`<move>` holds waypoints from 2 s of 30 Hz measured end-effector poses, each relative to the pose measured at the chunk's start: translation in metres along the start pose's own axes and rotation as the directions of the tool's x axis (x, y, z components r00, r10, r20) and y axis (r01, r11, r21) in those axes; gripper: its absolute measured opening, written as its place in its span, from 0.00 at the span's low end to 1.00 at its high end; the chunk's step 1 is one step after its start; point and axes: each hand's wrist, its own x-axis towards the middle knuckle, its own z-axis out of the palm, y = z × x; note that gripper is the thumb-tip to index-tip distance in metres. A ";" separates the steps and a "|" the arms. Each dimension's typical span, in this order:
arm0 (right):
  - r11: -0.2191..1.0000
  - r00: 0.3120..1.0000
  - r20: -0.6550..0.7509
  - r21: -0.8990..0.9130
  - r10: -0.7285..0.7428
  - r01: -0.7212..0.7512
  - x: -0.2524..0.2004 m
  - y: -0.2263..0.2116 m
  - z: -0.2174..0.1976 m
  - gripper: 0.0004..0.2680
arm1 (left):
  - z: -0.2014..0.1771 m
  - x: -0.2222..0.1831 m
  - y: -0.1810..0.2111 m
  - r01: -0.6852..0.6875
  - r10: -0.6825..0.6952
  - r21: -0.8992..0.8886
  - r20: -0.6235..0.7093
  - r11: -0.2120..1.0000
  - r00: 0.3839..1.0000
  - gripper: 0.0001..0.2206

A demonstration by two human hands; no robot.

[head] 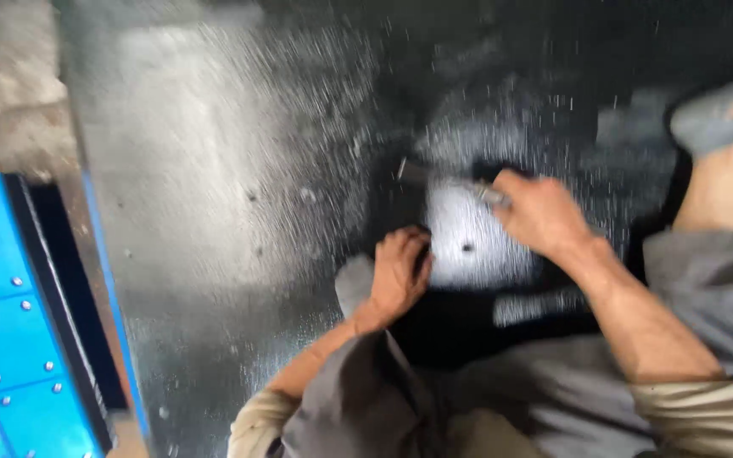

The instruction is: The person taps internal threads into pre-drilled holes in a large metal plate using a manual tap wrench.

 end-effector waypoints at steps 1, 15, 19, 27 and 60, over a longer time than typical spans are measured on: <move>0.997 0.996 -0.038 0.005 0.078 -0.078 -0.012 0.001 -0.003 0.09 | 0.001 -0.007 -0.005 -0.016 0.016 -0.021 -0.003 1.000 1.000 0.15; 0.853 0.828 -0.277 0.355 0.488 -0.384 -0.064 0.057 0.012 0.11 | 0.007 -0.003 -0.008 -0.067 0.068 0.050 -0.019 0.997 0.998 0.10; 0.852 0.829 -0.280 0.368 0.484 -0.373 -0.039 0.055 0.001 0.11 | 0.009 0.001 -0.009 -0.044 0.045 0.080 -0.016 0.996 0.999 0.10; 0.925 0.921 -0.139 0.171 0.364 -0.339 -0.013 0.054 -0.022 0.11 | 0.009 0.002 -0.007 -0.013 0.015 0.069 -0.029 0.998 0.999 0.10; 0.732 0.785 -0.228 0.570 0.577 -0.373 -0.021 0.034 -0.024 0.16 | 0.112 0.030 0.095 0.798 0.020 -0.527 0.838 0.292 0.546 0.14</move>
